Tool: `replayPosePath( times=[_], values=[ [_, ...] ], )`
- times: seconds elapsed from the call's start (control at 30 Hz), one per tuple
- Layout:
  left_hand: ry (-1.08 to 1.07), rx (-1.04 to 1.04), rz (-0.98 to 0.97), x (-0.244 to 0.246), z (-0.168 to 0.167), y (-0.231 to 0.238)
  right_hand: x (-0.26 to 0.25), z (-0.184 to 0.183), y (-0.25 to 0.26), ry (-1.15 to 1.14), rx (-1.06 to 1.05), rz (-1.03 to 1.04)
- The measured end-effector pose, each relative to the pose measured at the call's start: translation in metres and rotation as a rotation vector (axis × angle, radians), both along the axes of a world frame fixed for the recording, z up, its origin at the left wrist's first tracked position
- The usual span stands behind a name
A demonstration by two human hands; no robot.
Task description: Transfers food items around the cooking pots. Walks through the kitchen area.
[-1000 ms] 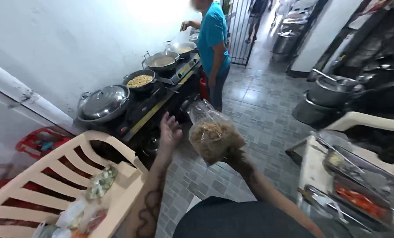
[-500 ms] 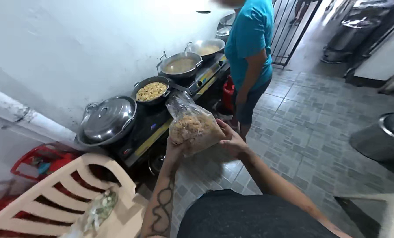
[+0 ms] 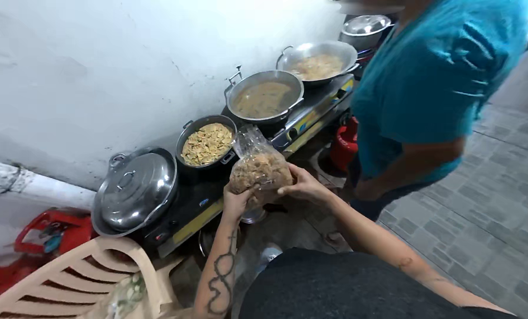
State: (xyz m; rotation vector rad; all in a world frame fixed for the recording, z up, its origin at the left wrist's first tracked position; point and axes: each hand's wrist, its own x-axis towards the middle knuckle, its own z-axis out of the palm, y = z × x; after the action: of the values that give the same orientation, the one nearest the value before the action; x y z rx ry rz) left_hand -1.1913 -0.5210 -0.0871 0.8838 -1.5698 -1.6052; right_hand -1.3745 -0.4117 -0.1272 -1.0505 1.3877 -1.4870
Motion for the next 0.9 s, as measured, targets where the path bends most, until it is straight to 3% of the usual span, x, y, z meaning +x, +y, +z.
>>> replayPosePath(
  times=[0.17, 0.33, 0.53, 0.73, 0.9],
  values=[
    [-0.148, 0.038, 0.106, -0.031, 0.007, -0.039, -0.03, -0.003, -0.055, 0.021, -0.073, -0.015],
    [-0.089, -0.057, -0.119, -0.042, -0.001, -0.089, -0.041, -0.011, -0.102, -0.07, -0.066, -0.158],
    [-0.143, -0.213, -0.093, -0.059, -0.008, -0.144, -0.052, -0.022, -0.143, -0.02, -0.079, -0.138],
    [-0.134, -0.138, -0.158, -0.06, -0.018, -0.165, -0.063, -0.018, -0.167, 0.101, -0.054, -0.201],
    [-0.048, -0.058, 0.061, -0.076, -0.027, -0.153, -0.078, -0.014, -0.177, 0.26, -0.091, -0.148]
  ],
)
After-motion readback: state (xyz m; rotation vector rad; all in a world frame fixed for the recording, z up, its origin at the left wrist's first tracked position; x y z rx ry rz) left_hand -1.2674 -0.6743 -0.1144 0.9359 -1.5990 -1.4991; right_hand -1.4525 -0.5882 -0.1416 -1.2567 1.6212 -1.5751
